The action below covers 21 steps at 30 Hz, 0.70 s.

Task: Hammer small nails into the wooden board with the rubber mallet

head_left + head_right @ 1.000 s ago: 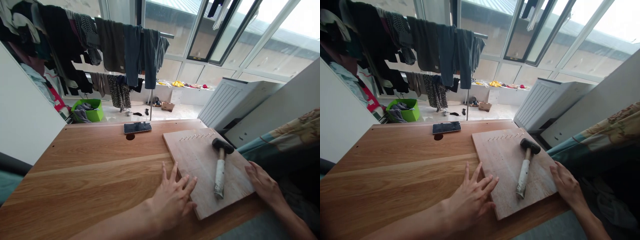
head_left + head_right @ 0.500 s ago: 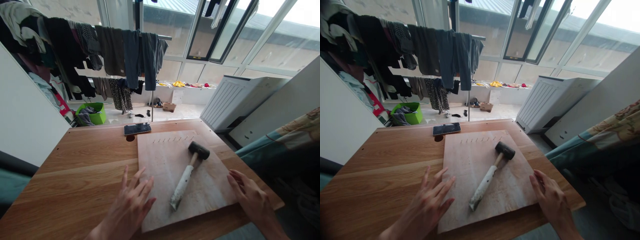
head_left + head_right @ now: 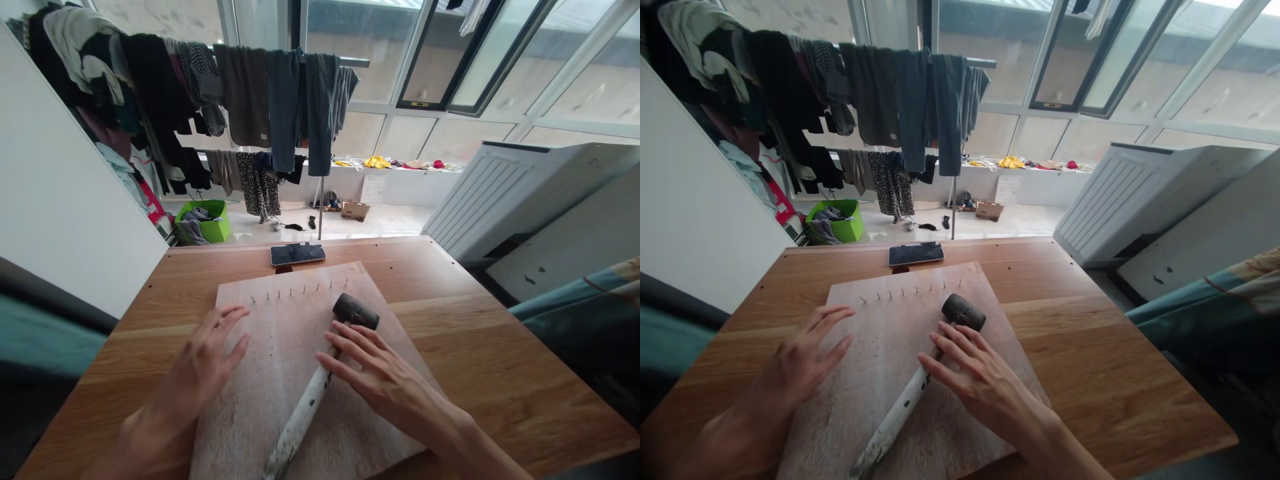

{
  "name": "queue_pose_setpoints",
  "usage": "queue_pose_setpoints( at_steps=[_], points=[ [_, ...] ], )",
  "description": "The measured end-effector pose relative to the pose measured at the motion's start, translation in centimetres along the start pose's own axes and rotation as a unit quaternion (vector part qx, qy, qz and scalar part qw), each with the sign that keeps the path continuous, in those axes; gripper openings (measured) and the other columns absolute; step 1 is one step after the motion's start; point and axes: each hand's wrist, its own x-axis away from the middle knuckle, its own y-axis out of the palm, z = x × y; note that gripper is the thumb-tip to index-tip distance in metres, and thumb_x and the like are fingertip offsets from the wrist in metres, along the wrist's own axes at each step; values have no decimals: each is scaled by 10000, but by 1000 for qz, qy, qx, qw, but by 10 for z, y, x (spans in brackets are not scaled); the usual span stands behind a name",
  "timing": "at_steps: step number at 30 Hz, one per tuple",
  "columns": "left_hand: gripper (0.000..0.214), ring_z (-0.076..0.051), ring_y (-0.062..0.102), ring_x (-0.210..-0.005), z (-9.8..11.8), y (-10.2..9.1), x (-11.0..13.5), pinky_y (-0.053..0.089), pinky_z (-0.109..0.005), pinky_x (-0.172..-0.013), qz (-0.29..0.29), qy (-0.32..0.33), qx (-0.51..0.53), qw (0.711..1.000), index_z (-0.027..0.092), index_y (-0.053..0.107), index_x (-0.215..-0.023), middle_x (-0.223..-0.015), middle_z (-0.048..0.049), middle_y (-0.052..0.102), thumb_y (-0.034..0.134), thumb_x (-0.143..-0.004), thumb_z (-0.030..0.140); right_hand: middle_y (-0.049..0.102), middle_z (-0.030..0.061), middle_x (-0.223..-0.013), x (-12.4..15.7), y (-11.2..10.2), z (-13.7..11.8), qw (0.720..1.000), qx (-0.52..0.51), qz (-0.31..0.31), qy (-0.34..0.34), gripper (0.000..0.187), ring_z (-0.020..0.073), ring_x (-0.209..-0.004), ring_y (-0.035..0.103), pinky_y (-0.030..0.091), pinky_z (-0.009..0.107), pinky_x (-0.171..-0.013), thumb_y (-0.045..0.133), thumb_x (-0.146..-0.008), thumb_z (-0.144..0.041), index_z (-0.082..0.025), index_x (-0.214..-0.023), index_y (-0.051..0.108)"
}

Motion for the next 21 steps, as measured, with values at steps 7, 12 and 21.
queue_pose_setpoints(
  at_steps=[7, 12, 21],
  points=[
    [420, -195, 712, -799, -21, 23, -61, 622, -322, -779, -53, -107, 136, 983, 191, 680, -1211, -1118, -78, 787, 583, -942, 500, 703, 134, -1291, 9, -7, 22, 1000, -22, -16, -13, 452, 298, -1316, 600, 553, 501, -1014, 465, -975, 1, -209, -1326, 657],
    [469, -199, 741, -767, -24, 25, -75, 630, -321, -730, -71, -115, 224, 965, 188, 752, -1180, -1103, -77, 823, 595, -929, 552, 729, 118, -1197, 13, -27, 36, 996, -75, 14, 52, 382, 272, -1188, 652, 569, 444, -974, 478, -985, -42, -221, -1255, 680],
    [500, -139, 665, -466, -22, 27, -82, 641, -344, -678, -162, -76, 213, 961, 210, 645, -1399, -1258, -66, 761, 530, -985, 465, 731, 109, -1109, -75, -21, 113, 966, -106, -26, 233, 229, 186, -847, 704, 550, 304, -782, 598, -964, -136, -148, -1165, 708]
  ],
)
